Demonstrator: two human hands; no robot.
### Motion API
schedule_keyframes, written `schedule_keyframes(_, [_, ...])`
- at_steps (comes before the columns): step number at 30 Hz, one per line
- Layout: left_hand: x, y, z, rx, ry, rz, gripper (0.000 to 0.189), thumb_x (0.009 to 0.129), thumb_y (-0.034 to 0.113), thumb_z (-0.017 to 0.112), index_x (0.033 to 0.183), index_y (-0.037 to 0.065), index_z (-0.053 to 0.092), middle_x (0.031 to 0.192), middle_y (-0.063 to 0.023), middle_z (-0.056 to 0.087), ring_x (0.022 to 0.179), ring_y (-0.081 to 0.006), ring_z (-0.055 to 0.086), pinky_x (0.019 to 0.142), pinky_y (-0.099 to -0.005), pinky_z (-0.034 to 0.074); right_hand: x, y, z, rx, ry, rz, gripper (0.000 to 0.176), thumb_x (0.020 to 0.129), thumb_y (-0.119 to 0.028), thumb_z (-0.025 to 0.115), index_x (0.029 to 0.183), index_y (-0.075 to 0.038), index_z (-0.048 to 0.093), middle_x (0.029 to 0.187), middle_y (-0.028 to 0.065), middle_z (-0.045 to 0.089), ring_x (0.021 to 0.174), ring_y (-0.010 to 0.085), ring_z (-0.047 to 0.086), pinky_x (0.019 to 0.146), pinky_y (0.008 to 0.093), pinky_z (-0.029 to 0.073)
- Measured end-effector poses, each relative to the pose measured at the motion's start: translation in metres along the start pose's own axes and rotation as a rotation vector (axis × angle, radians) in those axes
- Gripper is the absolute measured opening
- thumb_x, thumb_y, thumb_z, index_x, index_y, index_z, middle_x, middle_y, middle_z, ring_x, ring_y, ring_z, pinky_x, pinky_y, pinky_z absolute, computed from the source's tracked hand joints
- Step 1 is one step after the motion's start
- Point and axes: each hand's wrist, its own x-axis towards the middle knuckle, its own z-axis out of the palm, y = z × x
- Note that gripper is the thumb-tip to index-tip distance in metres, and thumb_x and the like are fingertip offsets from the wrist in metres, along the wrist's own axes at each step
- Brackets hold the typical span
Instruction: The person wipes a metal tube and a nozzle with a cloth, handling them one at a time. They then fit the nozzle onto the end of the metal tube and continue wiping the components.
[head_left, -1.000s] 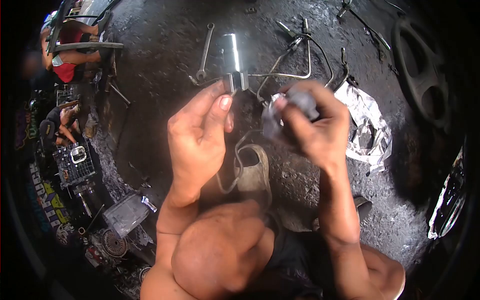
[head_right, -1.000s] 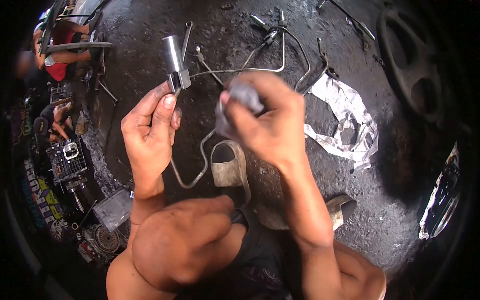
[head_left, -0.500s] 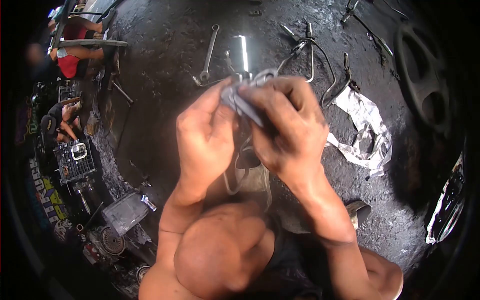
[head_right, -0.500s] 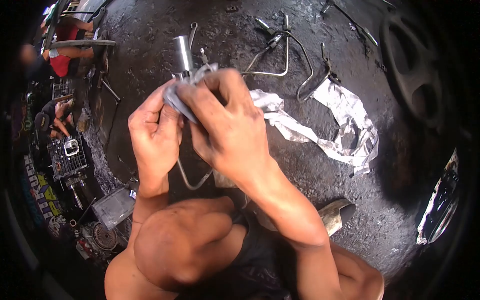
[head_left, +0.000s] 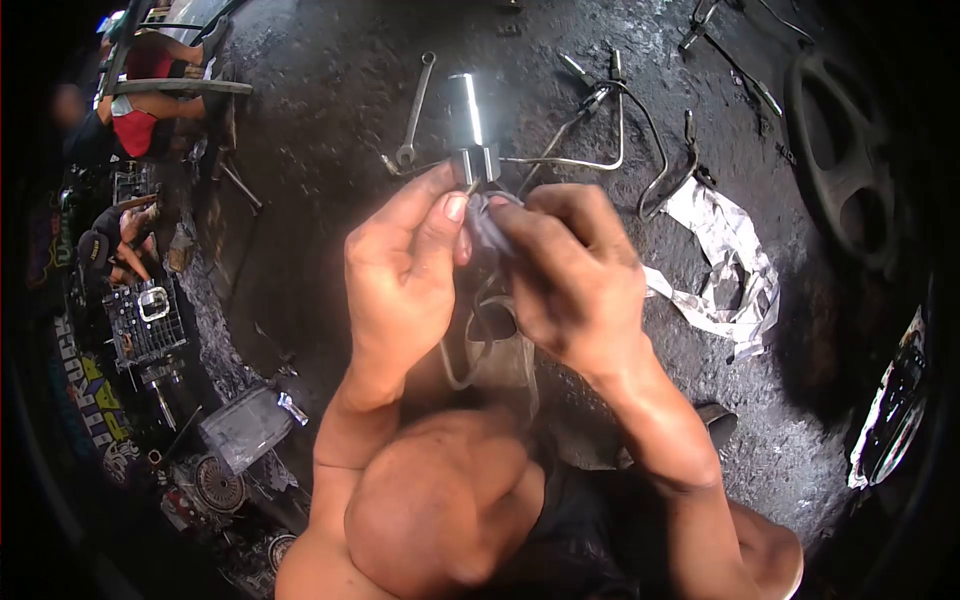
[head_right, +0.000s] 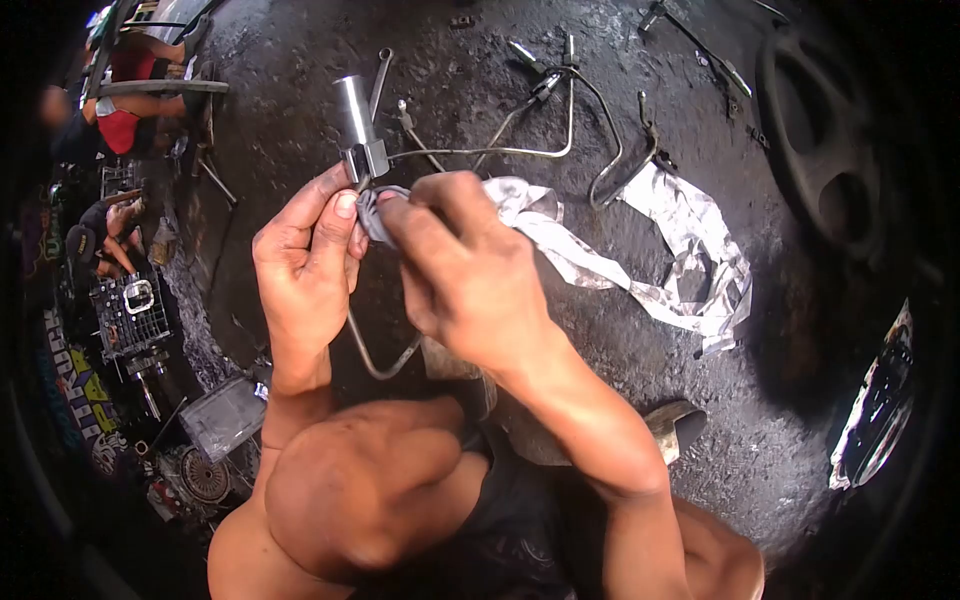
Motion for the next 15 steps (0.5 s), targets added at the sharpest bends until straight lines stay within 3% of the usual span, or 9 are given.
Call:
schedule_keyframes(3, [0.002, 0.004, 0.005, 0.005, -0.012, -0.014, 0.023, 0.095, 0.005, 0.051, 0.112, -0.004, 0.063, 0.084, -0.004, 0.066, 0.069, -0.0052, 0.054, 0.06, -0.021, 0.046, 0.018, -0.005, -0.012, 0.028, 0.166, -0.014, 0.04, 0.065, 0.003, 0.069, 0.105, -0.003, 0.066, 0.088, 0.012, 0.057, 0.07, 0.0243, 0.059, 0.058, 0.0317, 0.05])
schedule_keyframes(5, [-0.003, 0.004, 0.005, 0.024, -0.005, -0.018, 0.023, 0.095, 0.004, 0.05, 0.112, -0.005, 0.063, 0.085, -0.0046, 0.066, 0.071, -0.0056, 0.055, 0.061, -0.0216, 0.047, 0.034, -0.01, -0.008, 0.002, 0.188, -0.07, 0.039, 0.067, 0.002, 0.069, 0.105, -0.003, 0.065, 0.088, 0.0119, 0.056, 0.073, 0.0259, 0.059, 0.061, 0.033, 0.05])
schedule_keyframes(7, [-0.001, 0.0, 0.004, 0.088, -0.054, 0.0, 0.024, 0.094, 0.002, 0.048, 0.112, -0.005, 0.062, 0.093, -0.0073, 0.067, 0.077, -0.008, 0.058, 0.067, -0.0232, 0.049, 0.028, -0.008, 0.008, -0.013, 0.085, 0.018, 0.038, 0.071, 0.001, 0.068, 0.108, -0.003, 0.064, 0.09, 0.013, 0.055, 0.077, 0.028, 0.059, 0.064, 0.0358, 0.051])
schedule_keyframes(8, [0.0, 0.002, 0.007, -0.061, -0.03, 0.006, 0.025, 0.094, 0.001, 0.047, 0.113, -0.006, 0.061, 0.097, -0.0096, 0.067, 0.084, -0.0112, 0.061, 0.073, -0.0249, 0.05, 0.021, -0.008, 0.011, -0.004, 0.136, 0.013, 0.039, 0.069, 0.002, 0.069, 0.107, -0.004, 0.065, 0.089, 0.0132, 0.056, 0.076, 0.0263, 0.06, 0.064, 0.0332, 0.05])
schedule_keyframes(11, [-0.004, 0.004, 0.009, -0.032, -0.067, 0.004, 0.026, 0.093, 0.001, 0.047, 0.114, -0.006, 0.06, 0.1, -0.0107, 0.067, 0.09, -0.0127, 0.062, 0.077, -0.0258, 0.05, 0.013, -0.007, 0.009, 0.043, 0.16, 0.03, 0.039, 0.069, 0.004, 0.068, 0.107, -0.003, 0.066, 0.09, 0.0135, 0.057, 0.076, 0.0253, 0.061, 0.062, 0.0316, 0.051])
schedule_keyframes(13, [-0.001, 0.003, 0.009, -0.01, -0.058, 0.016, 0.026, 0.094, 0.004, 0.049, 0.115, -0.006, 0.06, 0.098, -0.0108, 0.068, 0.09, -0.0136, 0.062, 0.079, -0.0273, 0.05, 0.008, -0.008, 0.001, 0.06, 0.152, 0.055, 0.038, 0.071, 0.003, 0.068, 0.108, -0.002, 0.065, 0.09, 0.0134, 0.057, 0.077, 0.0258, 0.061, 0.062, 0.0325, 0.052])
schedule_keyframes(15, [-0.002, 0.002, 0.008, 0.027, -0.032, -0.029, 0.026, 0.095, 0.007, 0.052, 0.116, -0.006, 0.06, 0.094, -0.0086, 0.067, 0.082, -0.0109, 0.062, 0.073, -0.0256, 0.05, 0.007, -0.008, -0.003, 0.047, 0.201, 0.087, 0.035, 0.07, 0.005, 0.068, 0.104, -0.002, 0.068, 0.087, 0.0126, 0.058, 0.072, 0.0237, 0.062, 0.061, 0.0296, 0.052])
